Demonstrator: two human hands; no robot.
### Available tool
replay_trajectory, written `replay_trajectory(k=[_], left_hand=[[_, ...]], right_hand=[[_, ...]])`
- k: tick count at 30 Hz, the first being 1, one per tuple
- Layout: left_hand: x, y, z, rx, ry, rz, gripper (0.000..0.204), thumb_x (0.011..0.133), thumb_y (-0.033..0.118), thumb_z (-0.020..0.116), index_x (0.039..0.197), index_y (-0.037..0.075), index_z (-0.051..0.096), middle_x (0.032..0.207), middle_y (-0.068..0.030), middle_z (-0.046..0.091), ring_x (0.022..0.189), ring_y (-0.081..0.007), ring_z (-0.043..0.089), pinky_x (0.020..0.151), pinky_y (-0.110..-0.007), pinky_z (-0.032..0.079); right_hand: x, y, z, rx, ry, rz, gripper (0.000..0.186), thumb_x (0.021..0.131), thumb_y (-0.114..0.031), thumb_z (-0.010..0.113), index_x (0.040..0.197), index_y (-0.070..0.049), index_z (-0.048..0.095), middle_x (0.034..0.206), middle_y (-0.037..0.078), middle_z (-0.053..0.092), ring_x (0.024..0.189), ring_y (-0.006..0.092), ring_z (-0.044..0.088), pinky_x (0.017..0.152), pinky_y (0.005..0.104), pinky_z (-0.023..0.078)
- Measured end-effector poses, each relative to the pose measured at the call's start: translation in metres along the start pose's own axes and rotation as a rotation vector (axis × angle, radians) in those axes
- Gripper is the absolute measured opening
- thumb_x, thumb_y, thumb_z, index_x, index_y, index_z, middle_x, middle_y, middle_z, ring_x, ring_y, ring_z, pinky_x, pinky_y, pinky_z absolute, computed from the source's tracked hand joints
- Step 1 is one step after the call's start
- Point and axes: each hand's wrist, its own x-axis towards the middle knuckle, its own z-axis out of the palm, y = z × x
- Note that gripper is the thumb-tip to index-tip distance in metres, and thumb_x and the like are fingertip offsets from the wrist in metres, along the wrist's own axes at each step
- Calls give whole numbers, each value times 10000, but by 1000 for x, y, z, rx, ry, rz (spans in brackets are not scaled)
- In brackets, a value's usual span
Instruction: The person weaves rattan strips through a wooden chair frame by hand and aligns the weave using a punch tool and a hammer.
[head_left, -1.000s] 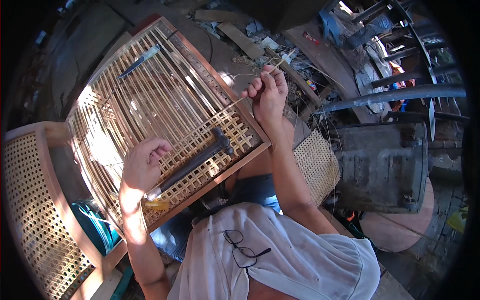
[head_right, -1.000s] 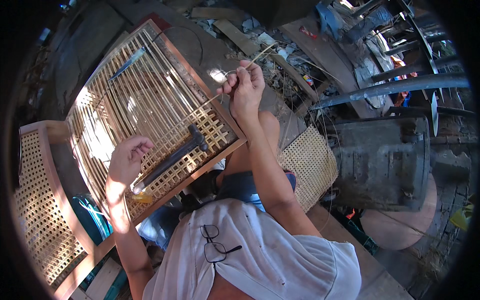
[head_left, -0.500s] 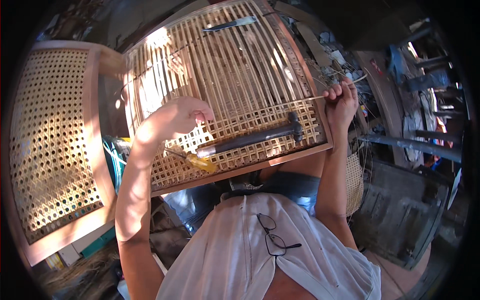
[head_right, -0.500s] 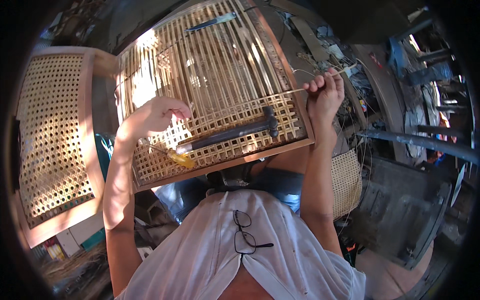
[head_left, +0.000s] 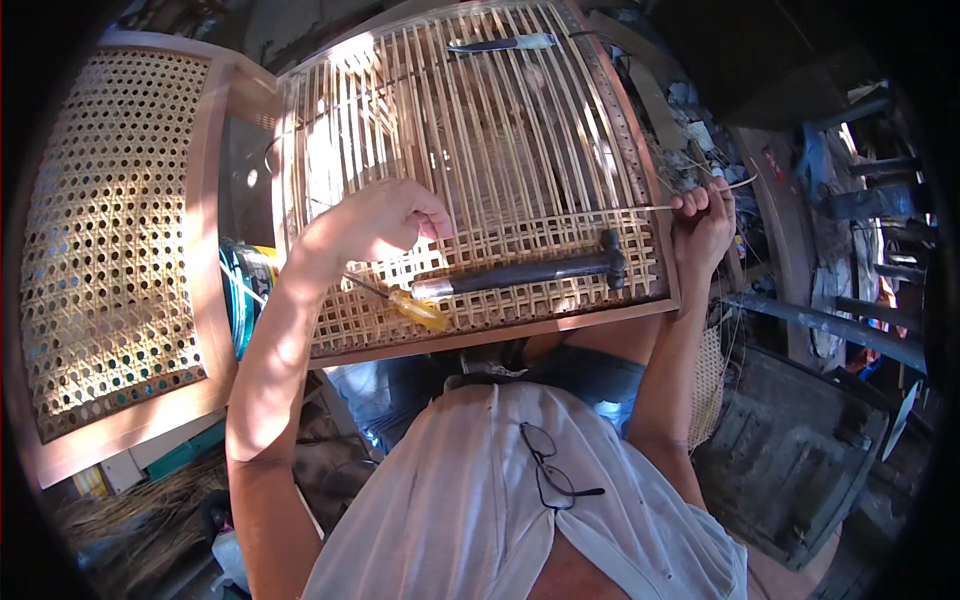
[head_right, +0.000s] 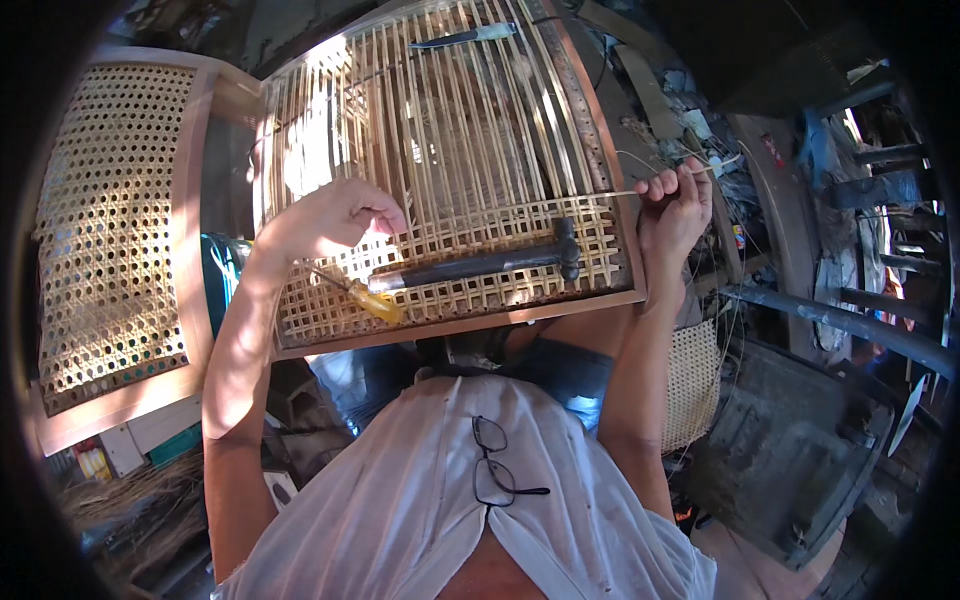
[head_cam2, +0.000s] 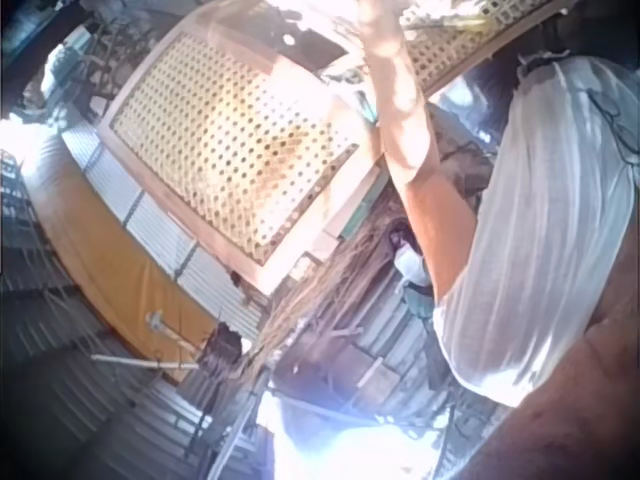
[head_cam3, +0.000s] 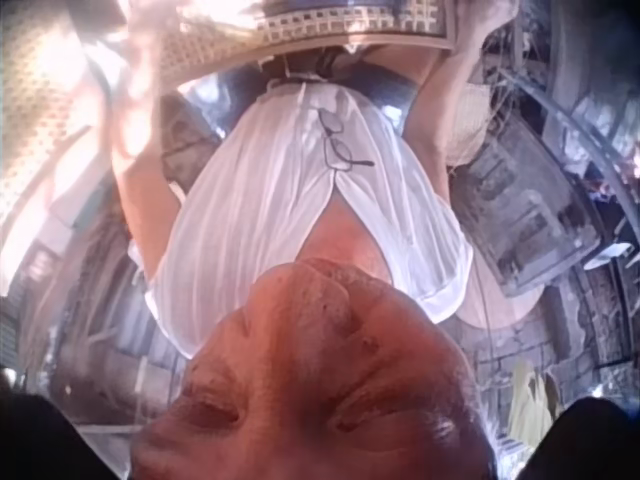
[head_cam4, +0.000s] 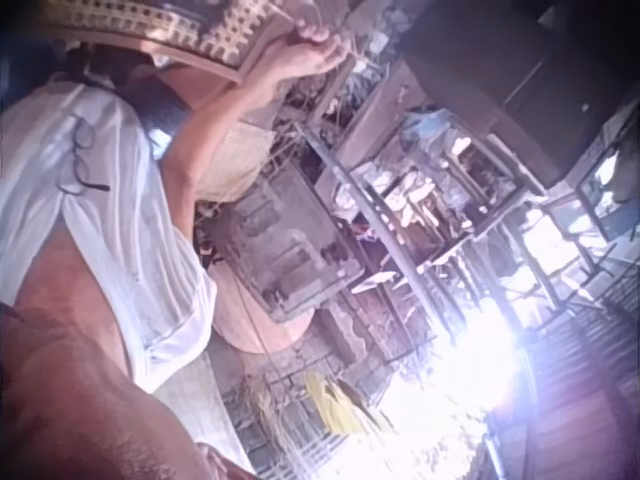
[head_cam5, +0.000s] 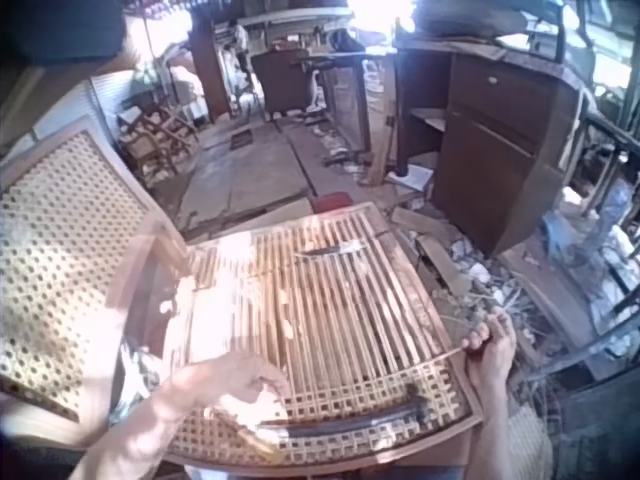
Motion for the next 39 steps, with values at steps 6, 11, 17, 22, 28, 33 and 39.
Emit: replay_trajectory(k=[6,11,17,22,28,33,39], left_hand=[[-30,-10,-21,122,-31,-119,328,903,-26,479,1158,2,685,953,-151,716,898,-234,678,805,-369,543],[-31,-2,0,266,105,-177,295,891,-5,497,1115,11,689,953,-180,693,912,-332,657,843,-430,511],[-31,-25,-4,201,83,-82,70,690,-48,480,746,-42,523,675,-185,540,639,-350,526,633,-504,389],[-28,-3,-9,299,-19,-185,327,734,-84,448,960,-27,679,804,-200,636,707,-235,593,646,-360,470],[-4,20,-10,55,95,59,387,850,-55,460,1143,25,699,1034,-145,733,947,-233,699,843,-343,554],[13,37,-2,143,-78,-85,379,867,-42,444,1154,2,688,1033,-134,727,972,-212,685,875,-337,546],[17,25,2,53,-35,-88,372,835,-74,424,1046,-15,725,930,-123,736,911,-209,695,834,-337,553]], right_hand=[[2,-1,-3,3,1,0,126,1022,-37,500,1127,-80,555,724,31,452,623,157,444,642,380,500],[2,-1,-4,3,15,0,132,1021,-30,497,1134,-75,549,729,32,442,628,157,435,639,383,496],[0,1,5,7,22,7,157,1025,-25,486,1173,-60,522,735,17,416,634,143,415,661,361,466],[-2,0,7,6,31,3,182,1029,-23,478,1203,-61,515,743,13,402,636,139,402,663,357,460],[1,-3,-1,34,-15,-20,198,1030,-21,476,1220,-59,520,755,12,407,641,138,400,666,356,459],[3,2,-2,11,-11,8,166,1031,-38,468,1180,-88,521,720,44,465,617,181,482,622,407,504],[-1,2,3,43,41,17,166,1026,-33,485,1181,-80,518,720,48,476,611,181,479,614,396,513]])
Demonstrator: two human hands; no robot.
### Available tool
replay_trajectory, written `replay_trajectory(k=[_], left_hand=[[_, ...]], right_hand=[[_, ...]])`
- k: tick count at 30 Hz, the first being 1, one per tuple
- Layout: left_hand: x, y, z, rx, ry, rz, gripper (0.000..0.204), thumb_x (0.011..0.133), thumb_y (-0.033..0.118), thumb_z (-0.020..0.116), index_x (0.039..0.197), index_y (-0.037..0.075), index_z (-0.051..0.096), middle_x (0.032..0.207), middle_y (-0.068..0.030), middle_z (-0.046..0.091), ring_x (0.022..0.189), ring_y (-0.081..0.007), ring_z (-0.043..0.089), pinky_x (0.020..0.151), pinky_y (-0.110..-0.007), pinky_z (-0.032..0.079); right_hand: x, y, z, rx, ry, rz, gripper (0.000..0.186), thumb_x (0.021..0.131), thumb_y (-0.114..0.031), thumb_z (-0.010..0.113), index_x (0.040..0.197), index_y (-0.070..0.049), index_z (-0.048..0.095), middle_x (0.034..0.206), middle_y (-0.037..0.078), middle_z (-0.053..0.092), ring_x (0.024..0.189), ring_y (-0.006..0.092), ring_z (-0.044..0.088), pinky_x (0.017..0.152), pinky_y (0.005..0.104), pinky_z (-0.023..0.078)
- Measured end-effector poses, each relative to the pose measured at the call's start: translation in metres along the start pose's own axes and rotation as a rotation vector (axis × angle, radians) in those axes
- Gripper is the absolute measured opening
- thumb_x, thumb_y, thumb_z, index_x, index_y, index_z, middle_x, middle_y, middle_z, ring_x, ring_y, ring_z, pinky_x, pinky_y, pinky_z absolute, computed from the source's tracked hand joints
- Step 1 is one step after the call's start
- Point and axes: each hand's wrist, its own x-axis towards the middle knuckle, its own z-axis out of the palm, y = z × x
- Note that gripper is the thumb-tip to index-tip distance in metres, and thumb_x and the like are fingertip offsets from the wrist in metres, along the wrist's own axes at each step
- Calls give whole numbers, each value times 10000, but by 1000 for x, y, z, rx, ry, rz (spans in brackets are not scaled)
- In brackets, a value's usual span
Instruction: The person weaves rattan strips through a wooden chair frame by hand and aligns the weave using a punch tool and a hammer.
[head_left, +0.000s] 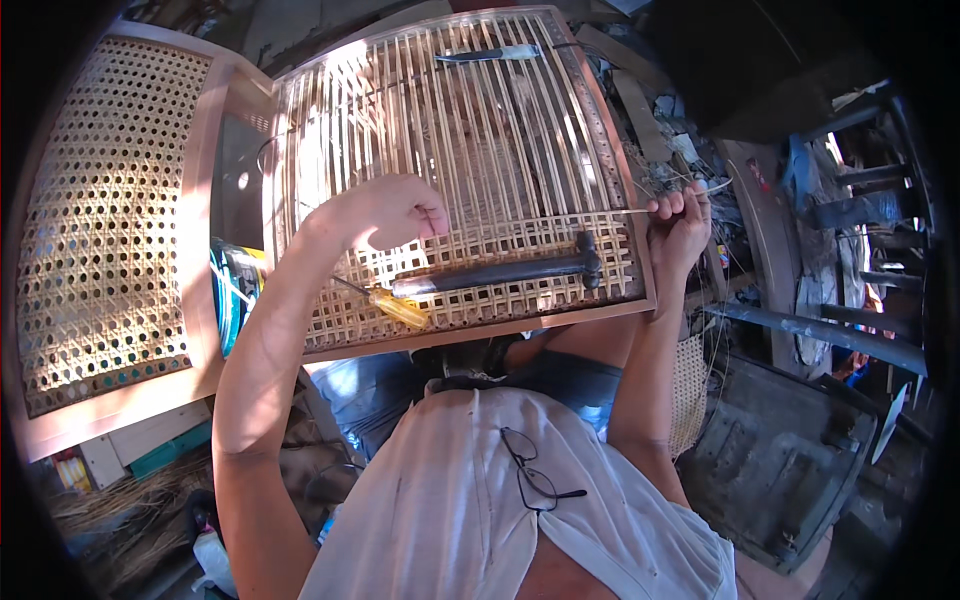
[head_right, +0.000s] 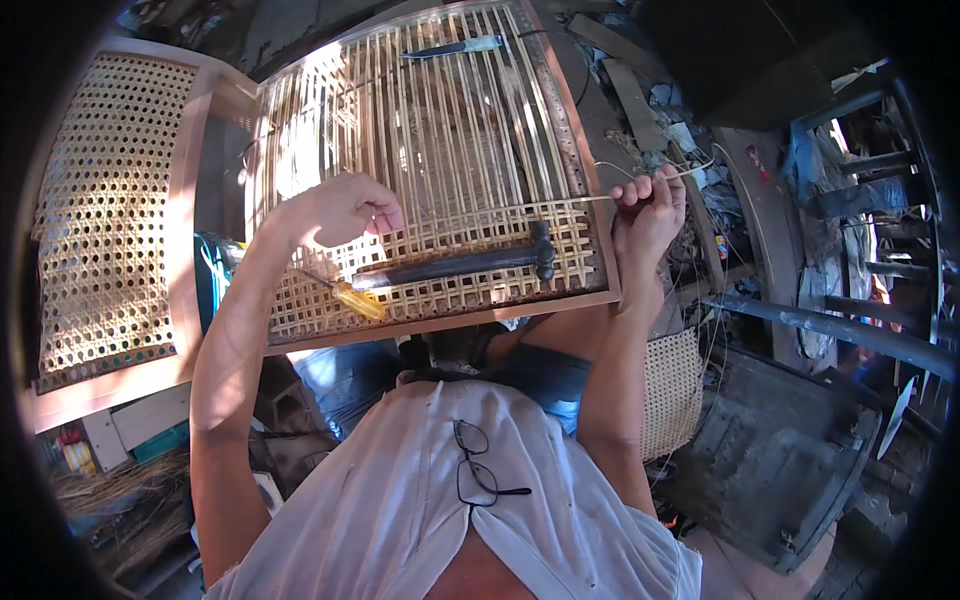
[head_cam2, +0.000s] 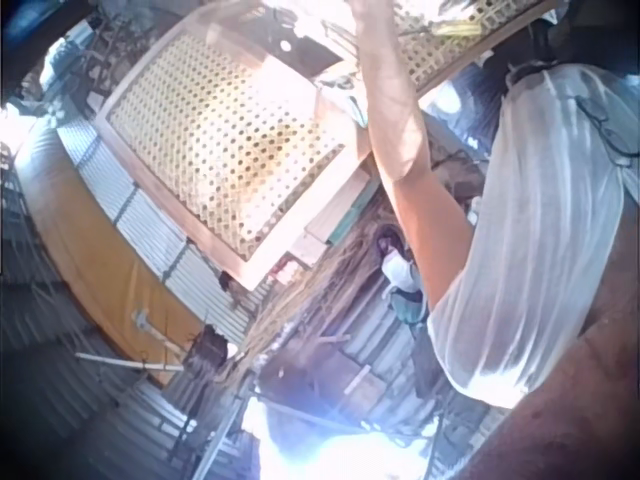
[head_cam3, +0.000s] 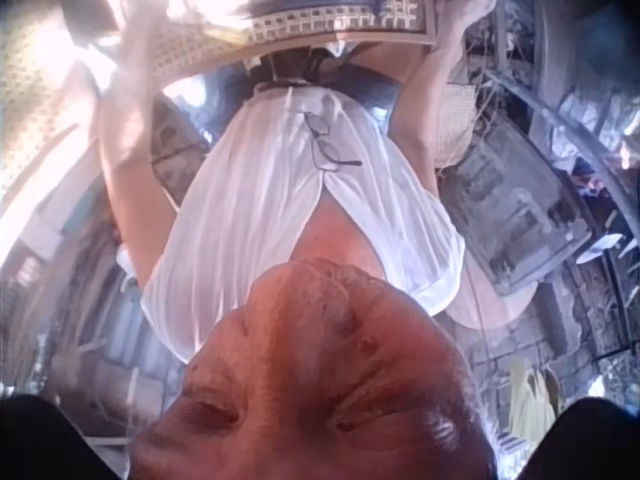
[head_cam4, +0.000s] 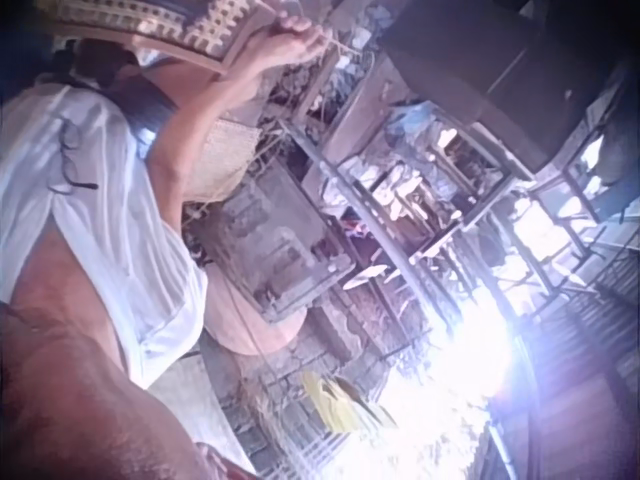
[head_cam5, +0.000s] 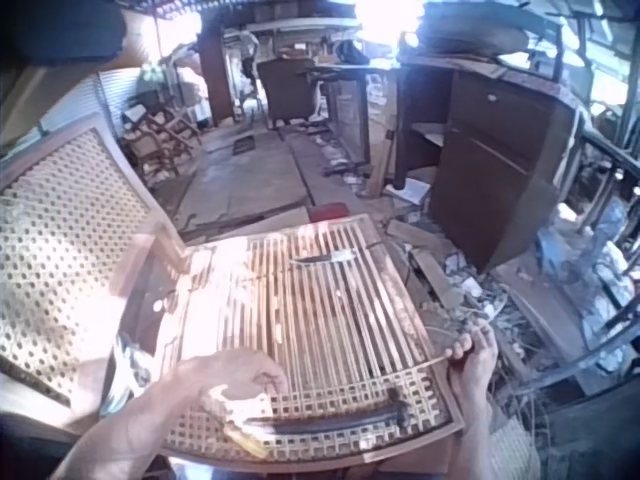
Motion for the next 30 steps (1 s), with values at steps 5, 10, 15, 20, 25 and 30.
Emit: replay_trajectory(k=[5,10,15,20,25,30], left_hand=[[3,4,-3,63,-19,-8,353,825,-66,437,1024,-12,724,935,-131,738,924,-207,702,817,-330,550],[1,33,-4,112,96,30,307,813,-29,501,1021,13,724,931,-126,736,893,-219,704,783,-331,550],[11,32,14,125,116,120,307,803,-29,516,1022,17,726,929,-112,736,885,-216,704,768,-330,549],[12,17,15,27,82,104,293,807,-17,521,1017,11,724,901,-108,723,848,-201,683,760,-328,539],[15,34,6,20,39,84,270,816,-14,532,1001,16,727,931,-134,719,860,-254,688,797,-362,537],[25,41,10,60,121,152,233,880,21,521,1047,13,684,951,-175,720,930,-318,704,864,-419,536]], right_hand=[[3,0,-2,24,-31,-18,159,1027,-36,486,1177,-80,520,717,46,482,610,175,485,606,388,517],[1,-3,-4,2,-42,-32,141,1025,-47,503,1156,-88,537,702,34,479,586,167,479,588,388,524],[-3,-3,-3,-10,-12,-32,137,1031,-63,502,1160,-98,527,701,29,458,587,163,473,587,385,522],[-5,4,-3,-21,-18,-26,129,1031,-59,491,1156,-91,499,705,30,439,585,161,466,584,380,513],[-6,-6,6,-12,17,-48,135,1030,-47,470,1155,-95,486,702,34,445,584,169,470,575,373,511],[0,5,8,14,11,-55,83,1040,-79,490,1119,-96,507,705,36,459,573,166,476,567,382,517]])
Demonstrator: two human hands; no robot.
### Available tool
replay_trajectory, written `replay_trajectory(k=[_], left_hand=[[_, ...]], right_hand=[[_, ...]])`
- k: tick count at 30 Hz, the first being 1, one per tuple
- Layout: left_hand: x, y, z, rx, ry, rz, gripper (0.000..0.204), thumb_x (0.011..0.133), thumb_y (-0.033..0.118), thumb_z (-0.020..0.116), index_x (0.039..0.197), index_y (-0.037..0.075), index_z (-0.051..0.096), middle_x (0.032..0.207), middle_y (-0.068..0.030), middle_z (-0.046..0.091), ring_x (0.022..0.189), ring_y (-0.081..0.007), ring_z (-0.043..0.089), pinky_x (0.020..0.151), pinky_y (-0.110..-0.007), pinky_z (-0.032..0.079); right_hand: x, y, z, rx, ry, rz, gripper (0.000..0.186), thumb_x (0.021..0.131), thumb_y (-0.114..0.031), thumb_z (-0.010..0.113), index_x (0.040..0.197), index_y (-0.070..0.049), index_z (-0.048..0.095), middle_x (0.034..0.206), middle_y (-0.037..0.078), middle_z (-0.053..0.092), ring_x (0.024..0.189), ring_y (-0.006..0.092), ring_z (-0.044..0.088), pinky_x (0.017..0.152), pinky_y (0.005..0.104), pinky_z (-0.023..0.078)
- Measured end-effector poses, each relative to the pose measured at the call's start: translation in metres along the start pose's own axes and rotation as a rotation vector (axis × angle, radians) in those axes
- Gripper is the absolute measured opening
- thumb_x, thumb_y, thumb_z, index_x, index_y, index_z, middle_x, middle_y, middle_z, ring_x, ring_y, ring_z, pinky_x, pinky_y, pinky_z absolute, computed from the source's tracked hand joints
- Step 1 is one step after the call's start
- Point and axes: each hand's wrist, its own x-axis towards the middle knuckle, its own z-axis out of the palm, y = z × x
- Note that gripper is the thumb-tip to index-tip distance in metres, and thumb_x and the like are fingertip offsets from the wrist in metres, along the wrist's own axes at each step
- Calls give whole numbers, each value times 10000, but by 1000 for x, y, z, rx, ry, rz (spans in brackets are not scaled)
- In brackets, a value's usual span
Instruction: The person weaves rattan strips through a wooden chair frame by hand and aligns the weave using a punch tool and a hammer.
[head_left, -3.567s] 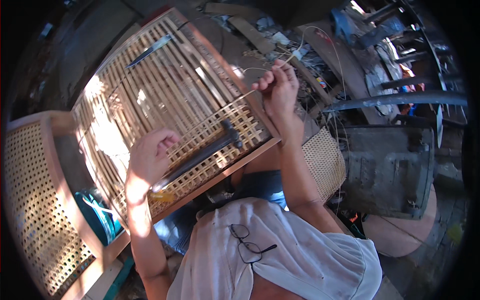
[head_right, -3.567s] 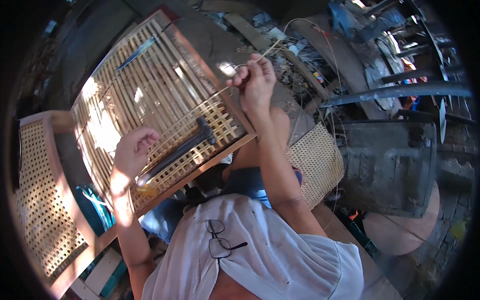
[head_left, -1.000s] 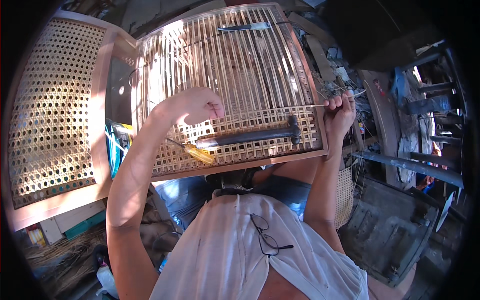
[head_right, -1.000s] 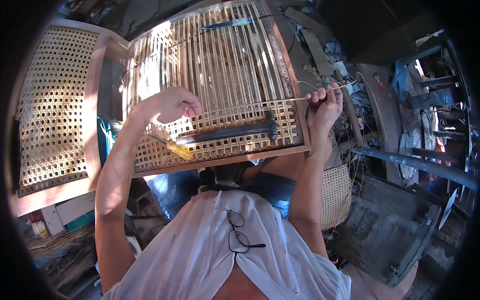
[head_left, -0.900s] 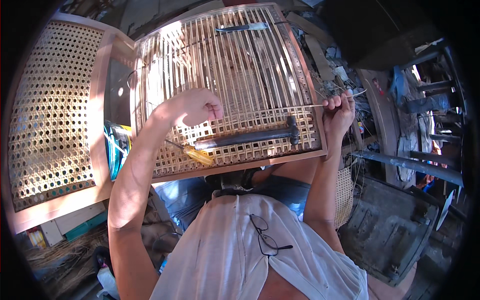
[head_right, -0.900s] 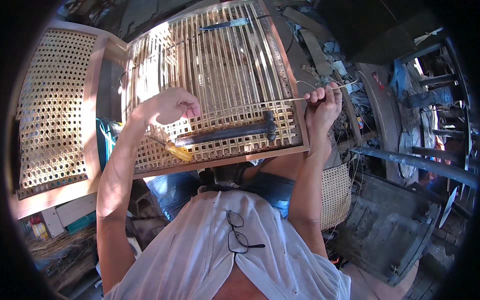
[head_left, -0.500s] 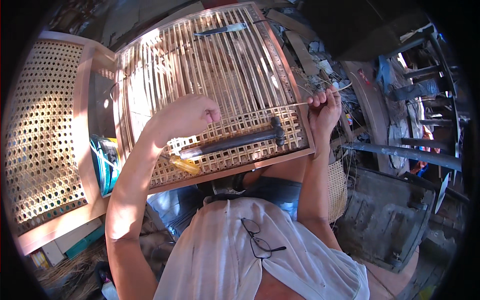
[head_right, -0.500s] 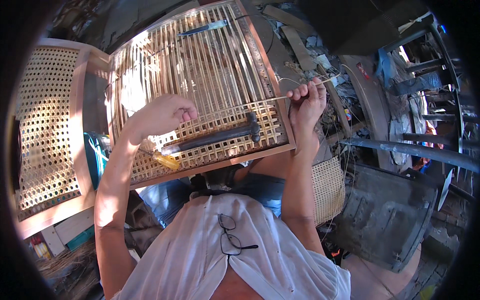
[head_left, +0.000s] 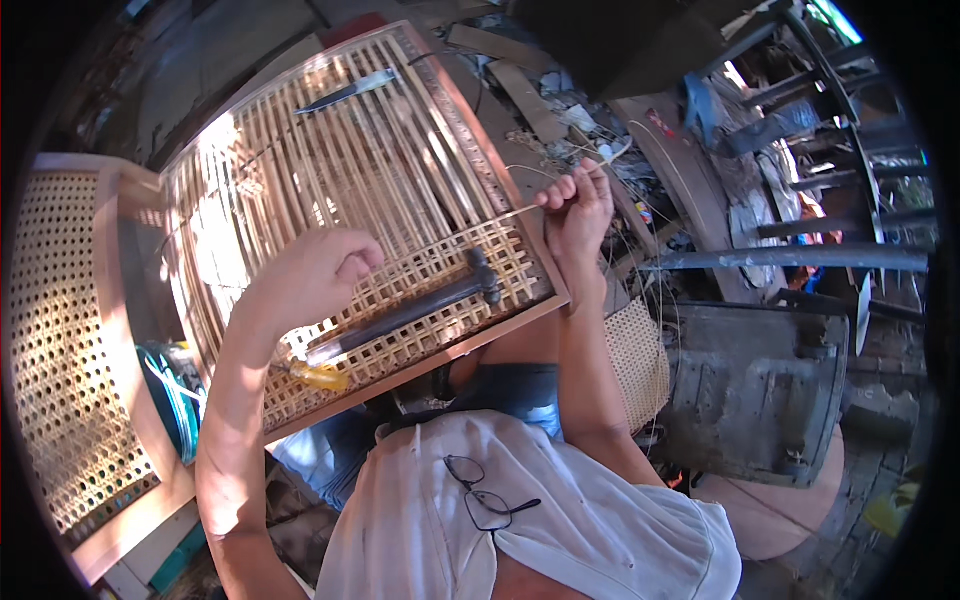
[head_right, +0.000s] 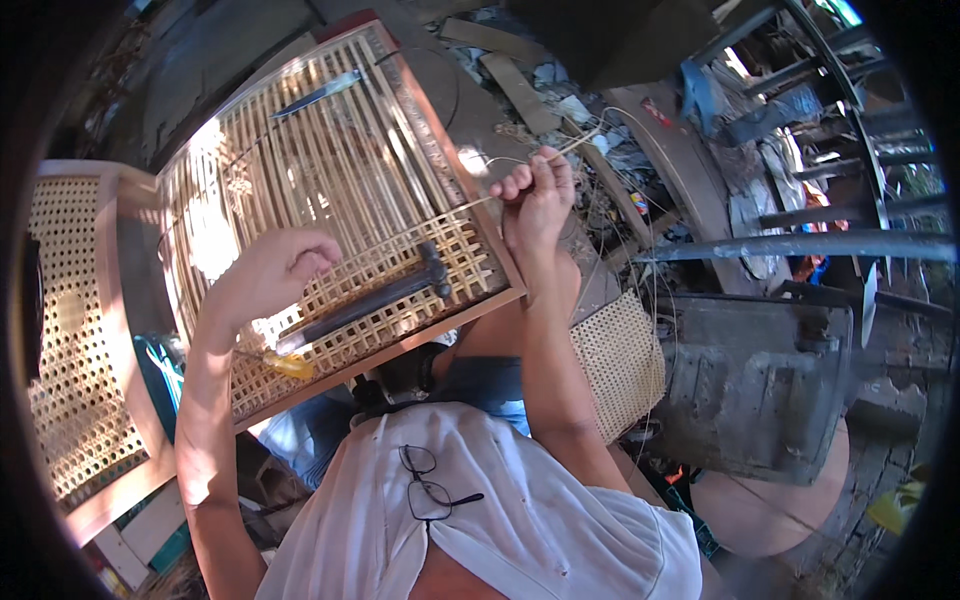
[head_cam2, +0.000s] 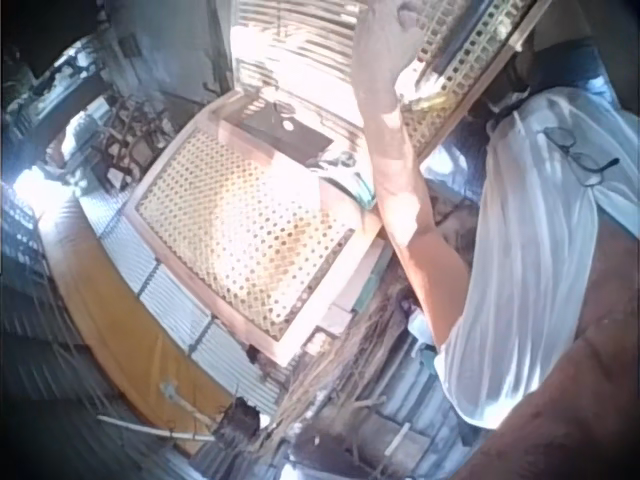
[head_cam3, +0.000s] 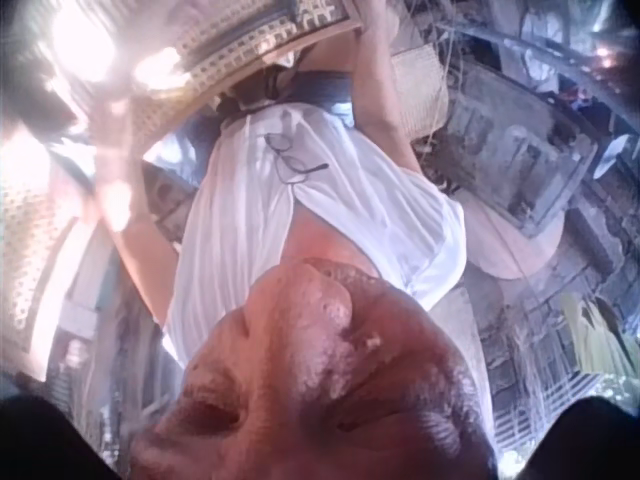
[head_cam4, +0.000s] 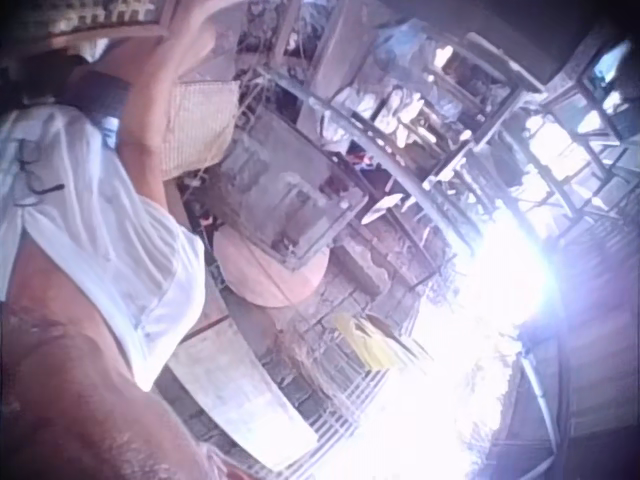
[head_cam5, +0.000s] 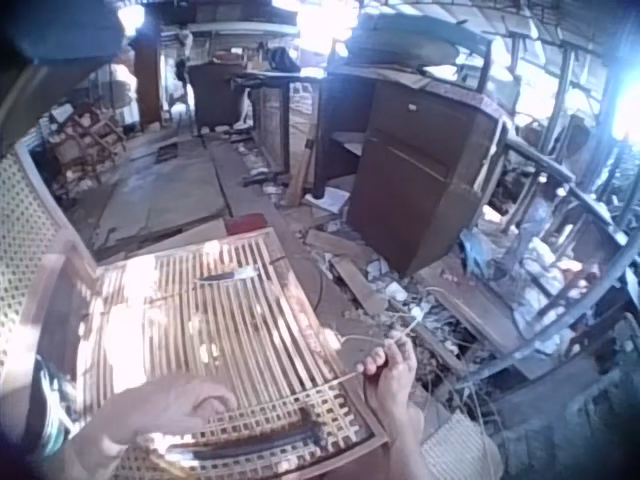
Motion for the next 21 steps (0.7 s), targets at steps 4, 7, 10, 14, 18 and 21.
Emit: replay_trajectory(k=[4,7,10,14,18,21], left_hand=[[-1,1,9,38,22,12,259,874,5,524,1095,23,657,927,-142,701,842,-253,689,778,-374,536],[-9,-15,9,-72,17,110,267,859,69,588,1115,61,662,987,-121,697,905,-230,692,804,-361,548],[-2,-10,25,-21,36,42,246,873,134,643,1112,82,671,1021,-87,716,920,-211,695,803,-362,552],[10,43,22,137,95,15,347,978,365,581,1122,62,668,996,-103,716,892,-246,685,773,-396,548],[43,73,49,21,404,247,428,1045,444,494,1109,60,669,893,-121,685,832,-234,647,735,-411,529],[46,101,29,-382,199,301,394,1059,379,515,947,26,647,824,-102,686,773,-172,660,692,-372,531]], right_hand=[[-2,-5,10,30,4,15,97,1036,-86,507,1132,-92,497,708,23,456,576,153,466,572,367,507],[-4,-4,9,44,-60,53,166,1026,-83,528,1187,-81,487,690,-12,369,576,122,379,557,327,438],[-7,-5,-1,-2,12,49,160,1042,-111,510,1201,-108,499,686,-16,380,578,119,389,545,320,428],[-23,-36,18,-151,-67,-137,153,1050,-158,530,1185,-92,504,755,42,578,642,166,603,629,351,564],[-39,-84,61,-489,-124,-181,168,1045,-182,565,1142,-57,512,787,41,616,711,130,643,654,276,555],[-45,-116,72,-809,-337,-82,161,1032,-188,598,1053,-36,550,790,29,622,712,102,635,637,247,529]])
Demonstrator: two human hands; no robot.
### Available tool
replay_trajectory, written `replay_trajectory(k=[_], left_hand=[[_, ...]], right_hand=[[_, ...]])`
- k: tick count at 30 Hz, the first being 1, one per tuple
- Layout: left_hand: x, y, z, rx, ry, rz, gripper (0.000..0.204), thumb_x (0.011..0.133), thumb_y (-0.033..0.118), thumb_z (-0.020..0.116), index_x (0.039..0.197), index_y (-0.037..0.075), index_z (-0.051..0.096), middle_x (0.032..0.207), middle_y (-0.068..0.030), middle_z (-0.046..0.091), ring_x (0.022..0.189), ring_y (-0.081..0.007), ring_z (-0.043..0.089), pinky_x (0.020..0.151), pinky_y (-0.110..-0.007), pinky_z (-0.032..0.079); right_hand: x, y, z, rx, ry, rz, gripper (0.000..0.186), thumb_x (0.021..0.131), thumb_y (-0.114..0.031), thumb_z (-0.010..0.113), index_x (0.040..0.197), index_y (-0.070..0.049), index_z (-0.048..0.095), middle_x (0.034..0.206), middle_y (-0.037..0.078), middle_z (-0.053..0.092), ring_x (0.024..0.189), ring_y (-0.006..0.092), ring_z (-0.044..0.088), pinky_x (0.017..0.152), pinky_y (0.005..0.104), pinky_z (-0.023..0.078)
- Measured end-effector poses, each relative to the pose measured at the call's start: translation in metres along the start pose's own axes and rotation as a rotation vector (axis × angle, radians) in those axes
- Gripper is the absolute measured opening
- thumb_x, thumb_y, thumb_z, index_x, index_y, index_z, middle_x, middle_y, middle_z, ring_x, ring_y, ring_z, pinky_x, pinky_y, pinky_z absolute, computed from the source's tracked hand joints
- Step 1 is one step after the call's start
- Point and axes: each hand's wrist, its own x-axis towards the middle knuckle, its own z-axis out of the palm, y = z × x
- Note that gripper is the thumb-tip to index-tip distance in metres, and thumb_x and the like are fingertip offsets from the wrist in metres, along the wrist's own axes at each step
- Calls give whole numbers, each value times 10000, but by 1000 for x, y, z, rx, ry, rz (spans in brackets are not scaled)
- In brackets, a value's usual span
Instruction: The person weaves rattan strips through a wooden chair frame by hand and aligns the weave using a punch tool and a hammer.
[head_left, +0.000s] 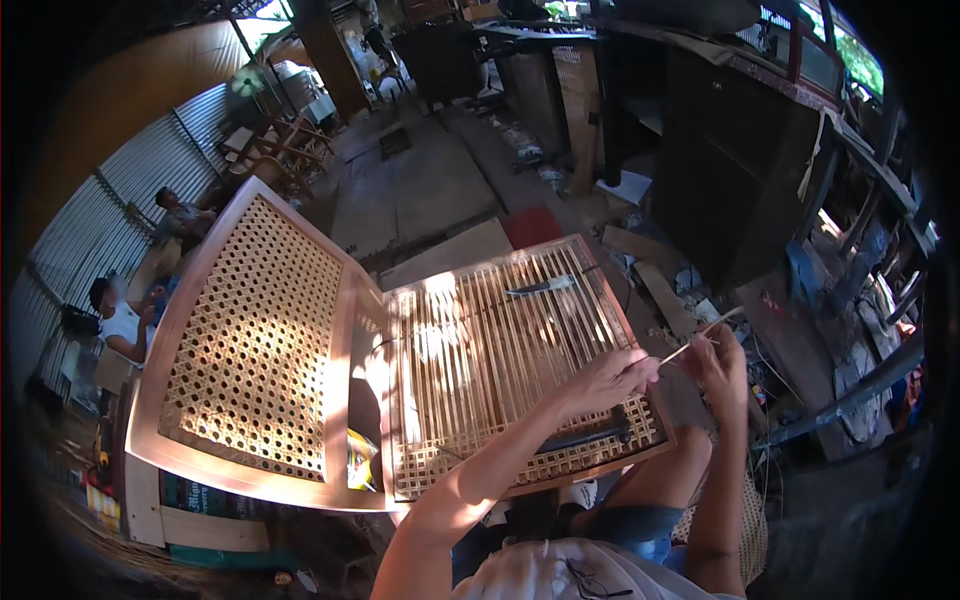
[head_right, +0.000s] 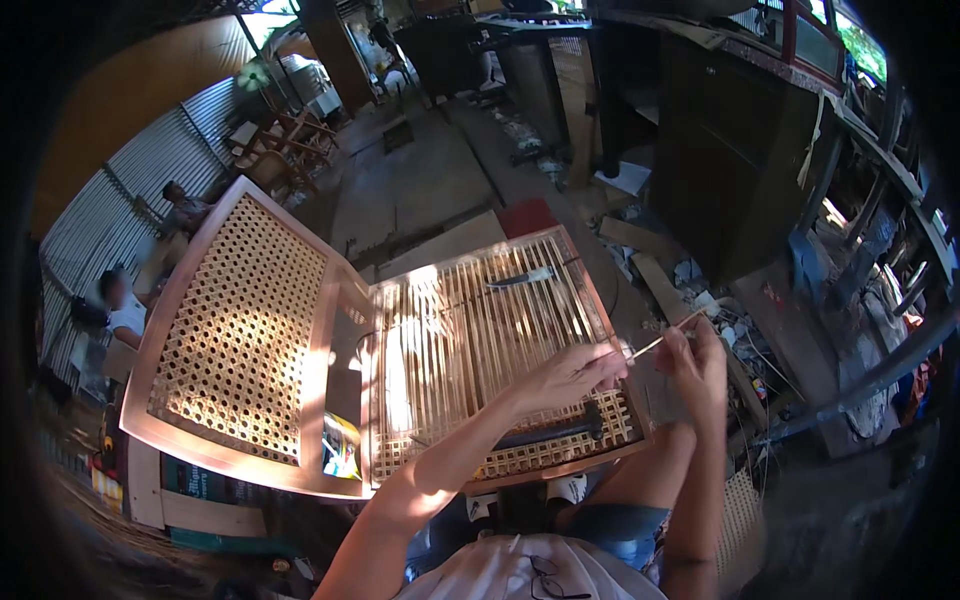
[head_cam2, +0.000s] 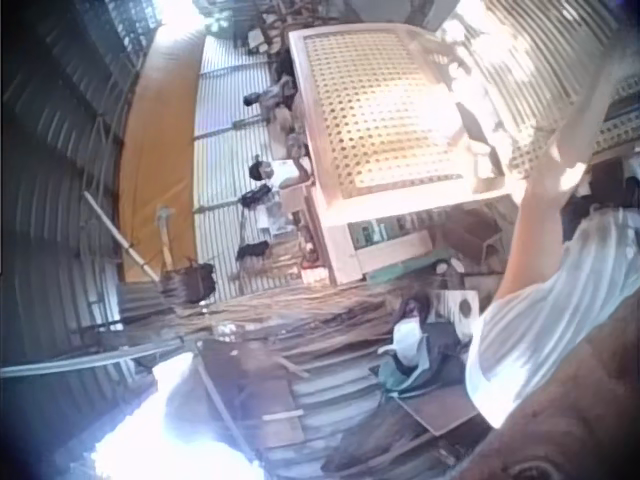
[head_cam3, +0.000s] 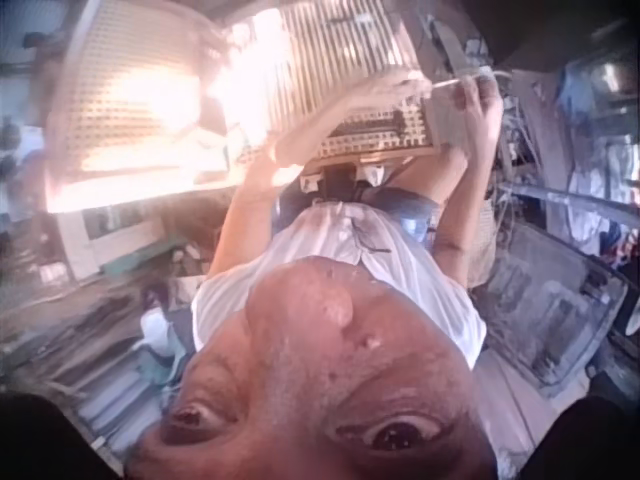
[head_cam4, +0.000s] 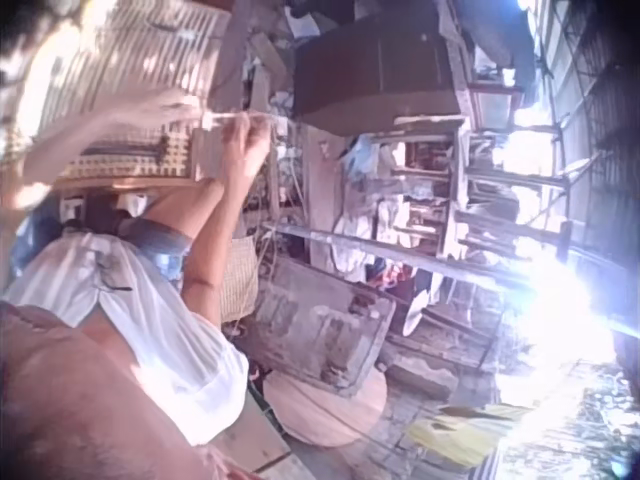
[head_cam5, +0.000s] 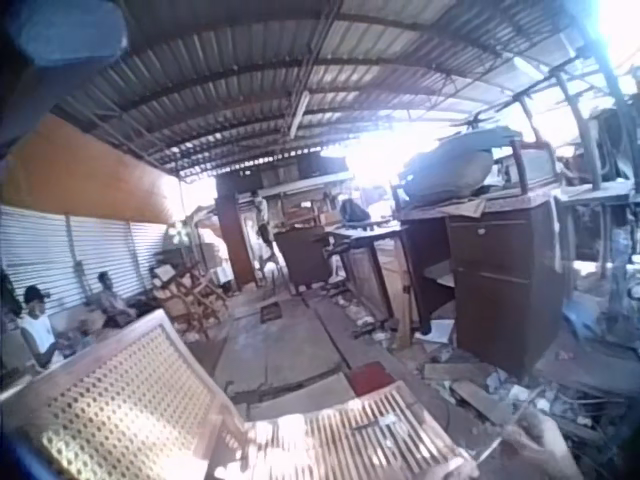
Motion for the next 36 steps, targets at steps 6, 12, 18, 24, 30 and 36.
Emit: replay_trajectory(k=[6,12,18,24,30,36], left_hand=[[-17,109,-57,-313,49,394,269,1061,238,547,944,20,653,662,31,508,562,-45,471,513,-230,374],[-112,167,-109,-217,142,579,280,1051,269,569,1062,0,647,645,31,520,527,-34,469,481,-203,379],[-247,69,-134,-520,103,869,794,1012,676,377,1187,-63,612,686,-29,598,480,-66,492,493,-252,464],[-329,73,-87,-264,249,-85,948,996,695,296,1286,-165,573,1096,-263,693,1000,-342,686,912,-425,530],[-266,73,-33,-94,378,-48,344,1081,179,463,1311,-62,551,944,-125,703,748,-166,664,649,-304,529],[-369,35,-32,-356,354,-201,233,1055,131,553,1063,-69,671,733,-53,643,637,-72,594,569,-213,459]], right_hand=[[-51,-118,-14,-130,-48,-629,284,939,-233,657,1026,34,621,949,144,678,812,165,642,719,270,490],[-19,-185,30,-479,-278,-761,515,858,-420,767,1001,52,619,857,108,621,737,155,609,679,307,490],[50,-170,-58,148,-855,-425,367,824,-319,786,851,19,644,537,28,537,455,121,546,474,291,462],[44,-187,79,-537,-1530,-608,200,901,-195,714,896,4,696,696,112,689,616,258,702,514,334,502],[-36,-174,172,-618,-1516,-807,202,925,-212,671,880,-14,677,719,176,646,708,351,668,654,435,519],[15,-154,162,-443,-1701,-507,205,930,-209,687,936,-4,693,757,157,677,696,261,676,674,366,524]])
